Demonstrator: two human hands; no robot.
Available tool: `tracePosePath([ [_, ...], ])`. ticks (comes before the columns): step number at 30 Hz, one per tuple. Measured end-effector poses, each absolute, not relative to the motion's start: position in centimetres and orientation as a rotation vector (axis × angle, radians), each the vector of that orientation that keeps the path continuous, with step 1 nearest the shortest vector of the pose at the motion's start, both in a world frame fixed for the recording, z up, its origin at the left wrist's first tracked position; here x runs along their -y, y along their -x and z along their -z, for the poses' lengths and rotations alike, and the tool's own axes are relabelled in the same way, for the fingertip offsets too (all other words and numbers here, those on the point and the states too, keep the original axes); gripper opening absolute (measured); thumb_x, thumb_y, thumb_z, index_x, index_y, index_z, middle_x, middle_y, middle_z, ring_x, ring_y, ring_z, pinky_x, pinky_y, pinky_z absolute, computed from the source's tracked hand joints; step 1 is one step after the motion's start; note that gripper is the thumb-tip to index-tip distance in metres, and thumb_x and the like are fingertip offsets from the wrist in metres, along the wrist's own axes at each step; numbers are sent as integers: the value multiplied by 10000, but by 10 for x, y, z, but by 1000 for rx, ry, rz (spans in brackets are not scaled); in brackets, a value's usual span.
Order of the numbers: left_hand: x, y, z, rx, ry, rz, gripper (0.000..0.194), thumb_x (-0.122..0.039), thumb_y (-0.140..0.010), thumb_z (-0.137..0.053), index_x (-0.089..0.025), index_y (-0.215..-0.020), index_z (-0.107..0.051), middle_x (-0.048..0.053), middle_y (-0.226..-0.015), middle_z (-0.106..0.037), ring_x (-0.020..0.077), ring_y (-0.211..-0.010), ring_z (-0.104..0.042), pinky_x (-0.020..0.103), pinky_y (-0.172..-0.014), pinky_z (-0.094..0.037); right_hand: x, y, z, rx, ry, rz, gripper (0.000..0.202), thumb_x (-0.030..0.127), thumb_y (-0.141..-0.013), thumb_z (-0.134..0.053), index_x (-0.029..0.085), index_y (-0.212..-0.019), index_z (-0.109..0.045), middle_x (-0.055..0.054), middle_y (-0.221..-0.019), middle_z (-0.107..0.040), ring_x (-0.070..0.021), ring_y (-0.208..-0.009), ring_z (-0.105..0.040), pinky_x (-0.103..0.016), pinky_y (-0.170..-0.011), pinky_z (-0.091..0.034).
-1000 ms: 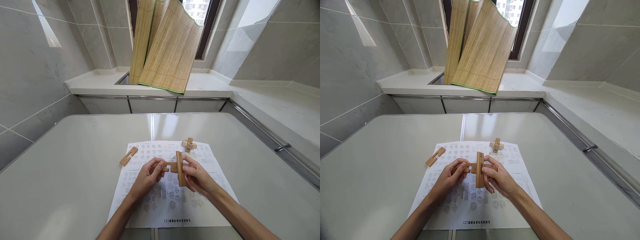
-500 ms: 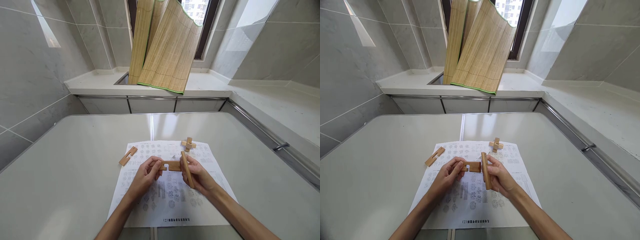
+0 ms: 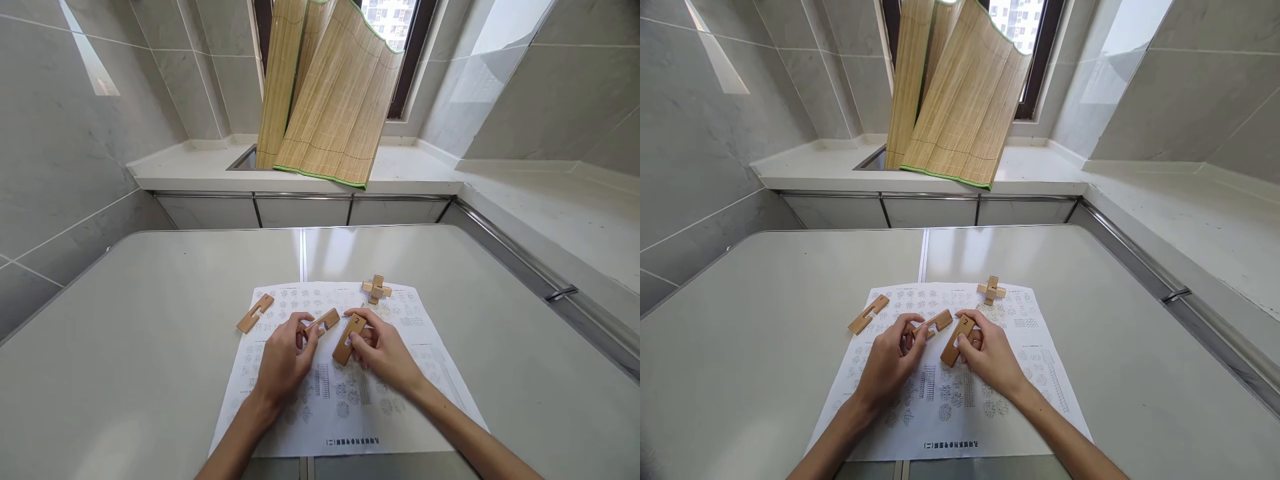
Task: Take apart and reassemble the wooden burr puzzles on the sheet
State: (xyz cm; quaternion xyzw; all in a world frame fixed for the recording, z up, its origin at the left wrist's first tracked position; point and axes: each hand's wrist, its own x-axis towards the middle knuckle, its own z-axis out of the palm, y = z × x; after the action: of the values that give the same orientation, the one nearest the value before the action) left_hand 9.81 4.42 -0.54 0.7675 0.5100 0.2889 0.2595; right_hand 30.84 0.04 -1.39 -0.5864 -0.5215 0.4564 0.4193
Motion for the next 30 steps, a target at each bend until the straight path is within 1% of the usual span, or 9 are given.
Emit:
tracePosePath([
  [4,-43,-99,10,-1280,-2251,-739,230,-385,-1007,-550,-213,-1146,-616,-4,-738,-637,219,-721,-616,333,-680,-481,1,-308,15,1518,1649,-736,337,308,-913,-567,219,-1230,-637,24,-682,-625,-194,-590,-594,-306,-567,-486],
  [6,-43,-99,11,-1241,-2322,-710,229,-365,-1006,-554,-205,-1159,-615,-4,-716,-628,228,-735,-617,351,-704,-500,2,-307,16,1605,1706,-555,332,306,-915,-564,218,-1225,-645,-13,-812,-678,-198,-628,-613,-328,-612,-514],
  [9,-43,-98,13,-1232,-2403,-687,220,-353,-1010,-555,-201,-1155,-621,3,-716,-617,230,-726,-611,356,-696,-511,4,-306,20,1715,1746,-379,332,312,-937,-549,227,-1245,-642,-61,-1038,-703,-202,-692,-663,-339,-636,-541],
  [12,-44,-97,14,-1242,-2465,-693,214,-345,-1013,-551,-193,-1146,-621,16,-744,-617,232,-720,-610,359,-675,-517,3,-303,25,1787,1772,-262,339,317,-957,-540,216,-1266,-636,-80,-1105,-690,-230,-806,-709,-338,-654,-566],
  [16,-45,-97,13,-1220,-2515,-757,204,-321,-1011,-555,-183,-1157,-595,80,-969,-670,257,-884,-647,409,-775,-558,1,-299,31,1828,1780,-165,350,336,-985,-524,195,-1287,-630,-109,-1142,-682,-242,-846,-721,-329,-635,-573],
  [19,-44,-99,13,-1116,-2528,-788,272,-300,-988,-599,-204,-1240,-566,129,-1248,-639,290,-1149,-622,465,-962,-547,0,-297,32,1830,1752,-163,339,352,-1009,-519,195,-1287,-634,-122,-1181,-677,-247,-885,-724,-328,-656,-581],
  [22,-42,-102,13,-988,-2570,-746,453,-324,-951,-658,-234,-1371,-513,145,-1419,-581,331,-1334,-543,521,-1083,-496,0,-297,29,1792,1685,-264,311,327,-1031,-504,213,-1292,-630,-115,-1217,-681,-249,-940,-720,-346,-739,-594],
  [27,-41,-103,15,-947,-2600,-759,590,-168,-903,-600,-238,-1469,-447,141,-1480,-575,317,-1401,-522,530,-1137,-471,0,-299,22,1764,1517,-532,312,281,-1030,-481,244,-1314,-606,-99,-1196,-706,-234,-896,-695,-390,-850,-583],
  [30,-42,-102,15,-993,-2607,-749,544,-128,-898,-573,-233,-1426,-498,137,-1469,-595,314,-1390,-540,534,-1130,-480,2,-300,20,1774,1478,-637,365,284,-1013,-502,238,-1368,-579,-88,-1085,-729,-247,-903,-685,-415,-870,-573],
])
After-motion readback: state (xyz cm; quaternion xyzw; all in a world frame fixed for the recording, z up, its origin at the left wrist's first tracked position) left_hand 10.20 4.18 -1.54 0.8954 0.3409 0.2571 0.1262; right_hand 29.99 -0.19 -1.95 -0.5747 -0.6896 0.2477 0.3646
